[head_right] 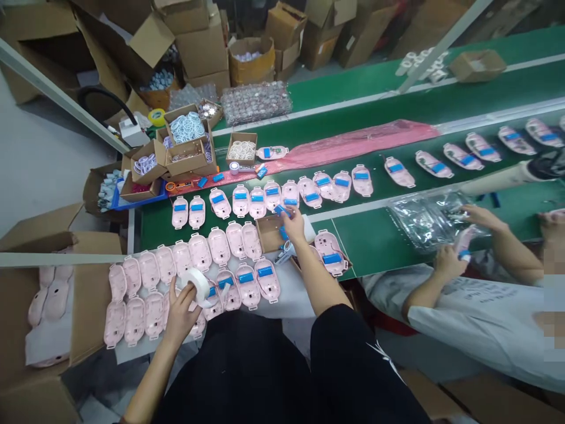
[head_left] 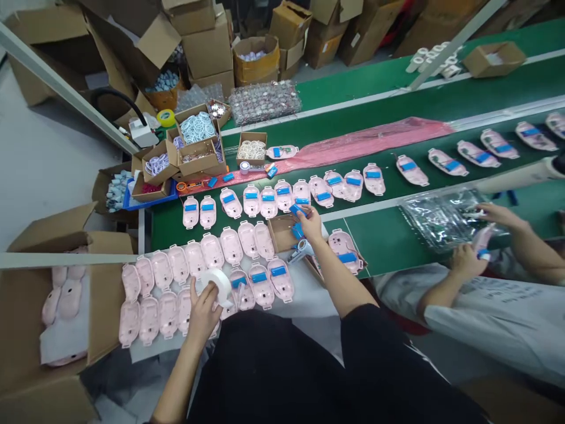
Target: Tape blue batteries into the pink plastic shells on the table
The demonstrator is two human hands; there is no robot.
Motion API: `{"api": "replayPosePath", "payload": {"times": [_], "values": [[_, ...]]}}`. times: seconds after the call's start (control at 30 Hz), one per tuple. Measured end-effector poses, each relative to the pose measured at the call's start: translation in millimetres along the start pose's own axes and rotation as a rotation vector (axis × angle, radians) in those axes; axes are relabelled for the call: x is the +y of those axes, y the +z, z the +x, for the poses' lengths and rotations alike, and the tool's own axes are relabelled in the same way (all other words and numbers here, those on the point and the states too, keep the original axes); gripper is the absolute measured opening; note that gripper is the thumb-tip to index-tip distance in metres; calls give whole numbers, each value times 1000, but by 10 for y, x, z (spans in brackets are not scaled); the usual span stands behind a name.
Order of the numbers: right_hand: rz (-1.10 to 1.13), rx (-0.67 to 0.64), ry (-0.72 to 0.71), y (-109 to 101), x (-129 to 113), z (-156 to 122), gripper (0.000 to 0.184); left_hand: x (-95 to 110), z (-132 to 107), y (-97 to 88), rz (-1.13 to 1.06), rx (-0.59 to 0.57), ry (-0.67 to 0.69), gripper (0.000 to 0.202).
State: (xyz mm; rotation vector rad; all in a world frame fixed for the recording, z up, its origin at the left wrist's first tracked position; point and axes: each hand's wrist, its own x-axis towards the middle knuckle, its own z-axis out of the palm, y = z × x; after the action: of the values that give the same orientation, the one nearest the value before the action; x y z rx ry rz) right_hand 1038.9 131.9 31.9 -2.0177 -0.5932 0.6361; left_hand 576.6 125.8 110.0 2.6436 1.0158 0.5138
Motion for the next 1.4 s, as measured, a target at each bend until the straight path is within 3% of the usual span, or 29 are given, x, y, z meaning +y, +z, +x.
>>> {"api": "replayPosePath", "payload": {"times": [0.07,0.13,0.3,0.43,0.57,0.67,0.8,0.9,0.97,1.07,1.23,1.33,1.4], "values": [[176,28,-25,2,-122,-231,51,-13,-14,-98,-11,-82,57,27],[320,-45,-28,2,-259,-578,49,-37,-37,-232,-29,-171,122,37],[573,-469,63,79,-632,-1793,57,-154,-136,-646,-59,-418,276,53],[640,-698,81,196,-932,-2518,62,-268,-301,-922,-164,-450,323,50],[317,-932,-52,246,-1312,-2737,53,-359,-525,-1142,-254,-559,279,51],[-158,-1121,-289,368,-1700,-2829,46,-408,-654,-1316,-173,-683,398,49],[-564,-1418,-538,772,-2105,-3074,41,-487,-746,-1507,-25,-702,639,52],[-602,-1558,-506,1102,-2056,-3264,37,-585,-834,-1534,-4,-715,688,51],[-467,-1559,-364,1264,-1822,-3390,40,-669,-933,-1475,-8,-735,671,49],[-96,-1432,-20,1446,-1291,-3665,51,-822,-1127,-1283,-36,-786,603,48],[412,-935,545,1797,-517,-4408,71,-1131,-1427,-914,-260,-858,351,39],[545,-677,667,2008,-305,-4719,71,-1265,-1579,-811,-359,-878,212,39],[551,-633,663,2108,-253,-4743,66,-1292,-1686,-796,-365,-908,169,41]]}}
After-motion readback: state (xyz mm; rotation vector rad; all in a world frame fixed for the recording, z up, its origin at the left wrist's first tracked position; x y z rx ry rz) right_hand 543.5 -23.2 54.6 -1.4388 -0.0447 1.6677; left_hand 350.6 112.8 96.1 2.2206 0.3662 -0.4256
